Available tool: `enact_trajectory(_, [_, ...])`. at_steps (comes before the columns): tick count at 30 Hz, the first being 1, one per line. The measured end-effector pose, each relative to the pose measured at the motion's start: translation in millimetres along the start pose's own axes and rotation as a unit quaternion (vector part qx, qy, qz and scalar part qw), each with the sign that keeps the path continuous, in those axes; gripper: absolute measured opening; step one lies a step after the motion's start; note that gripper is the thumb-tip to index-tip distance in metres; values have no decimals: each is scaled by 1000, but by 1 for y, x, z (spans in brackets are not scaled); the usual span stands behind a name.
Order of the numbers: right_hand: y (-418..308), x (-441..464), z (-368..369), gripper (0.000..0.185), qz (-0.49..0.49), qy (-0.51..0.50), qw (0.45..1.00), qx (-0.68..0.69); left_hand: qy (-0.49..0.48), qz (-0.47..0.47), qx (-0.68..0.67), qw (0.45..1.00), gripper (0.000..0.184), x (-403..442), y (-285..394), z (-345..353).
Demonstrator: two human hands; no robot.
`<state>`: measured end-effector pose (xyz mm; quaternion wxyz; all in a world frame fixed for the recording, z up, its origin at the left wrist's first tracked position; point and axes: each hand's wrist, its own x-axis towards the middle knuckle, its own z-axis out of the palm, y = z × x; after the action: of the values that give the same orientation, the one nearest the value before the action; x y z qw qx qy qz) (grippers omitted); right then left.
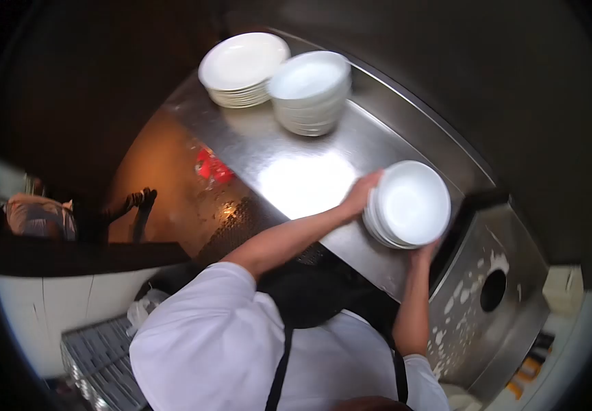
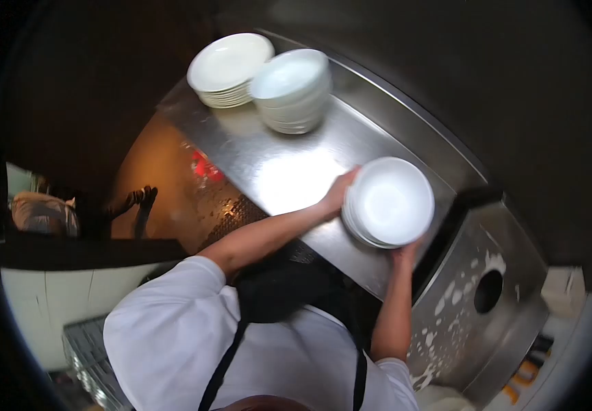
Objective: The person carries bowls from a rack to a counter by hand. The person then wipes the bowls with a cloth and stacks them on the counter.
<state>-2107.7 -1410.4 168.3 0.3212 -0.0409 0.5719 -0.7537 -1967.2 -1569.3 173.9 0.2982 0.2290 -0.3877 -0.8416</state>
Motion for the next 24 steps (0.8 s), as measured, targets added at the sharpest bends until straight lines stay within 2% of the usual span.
enact_trajectory(1, [0,0,5,50,-21,14,999,-25,-3,28,71,997,49,5,9,1])
enact_trajectory(3, [-7,3,11,45,-69,38,994,-73,86,4,220,972,54,18,22,-4])
enact_trajectory(4, [-13,6,6,42,-112,84,988,-70,117,39,288,950,52,19,24,-8])
enact_trajectory(5, [-25,9,-8,39,-135,74,970,-189,149,72,354,920,51,14,29,-14])
enact_trajectory(6, [-23,-8,-16,45,-221,210,934,-188,117,59,322,937,50,-1,37,-20])
enact_trajectory(7, [-20,-20,-20,46,-311,252,900,-172,87,46,288,953,48,-14,55,-30])
enact_trajectory(8, [-27,-36,-29,46,-393,228,861,-231,-5,-23,258,966,46,-45,97,-40])
enact_trajectory(9, [-36,-58,-12,50,-438,198,849,-219,-96,-91,224,966,44,-83,134,-54])
enact_trajectory(10, [-41,-67,-7,53,-529,104,814,-218,-170,-116,196,959,44,-98,129,-88])
enact_trajectory(11, [-45,-83,14,56,-579,78,766,-268,-244,-137,170,945,45,-112,115,-126])
enact_trajectory(12, [-46,-91,26,64,-576,38,768,-277,-249,-205,186,928,51,-132,112,-164])
enact_trajectory(13, [-44,-74,41,70,-653,-22,715,-250,-252,-270,198,908,57,-160,109,-199])
enact_trajectory(15, [-55,-124,126,74,-668,-77,677,-299,3,-349,206,914,62,-226,91,-253])
enact_trajectory(16, [-54,-125,143,76,-675,-88,653,-331,19,-421,315,850,70,-242,28,-330])
enact_trajectory(17, [-49,-122,161,75,-665,-134,684,-269,117,-377,523,755,66,-282,-10,-376])
enact_trajectory(18, [-42,-116,182,75,-648,-178,711,-208,348,-260,581,688,52,-347,-21,-368])
enact_trajectory(19, [-34,-108,199,75,-627,-219,733,-146,361,-413,504,667,62,-394,16,-346])
enact_trajectory(20, [-20,-94,204,79,-590,-263,757,-93,446,-470,466,603,57,-440,-47,-385])
enact_trajectory(21, [-19,-118,231,81,-573,-266,770,-89,515,-457,370,623,60,-481,-23,-347])
enact_trajectory(22, [-10,-113,242,82,-553,-309,769,-89,621,-438,310,572,62,-521,-73,-350])
enact_trajectory(23, [2,-106,253,84,-532,-354,764,-90,662,-397,277,573,68,-567,-131,-359])
enact_trajectory(24, [20,-97,264,86,-513,-383,764,-85,692,-386,144,593,69,-593,-120,-319])
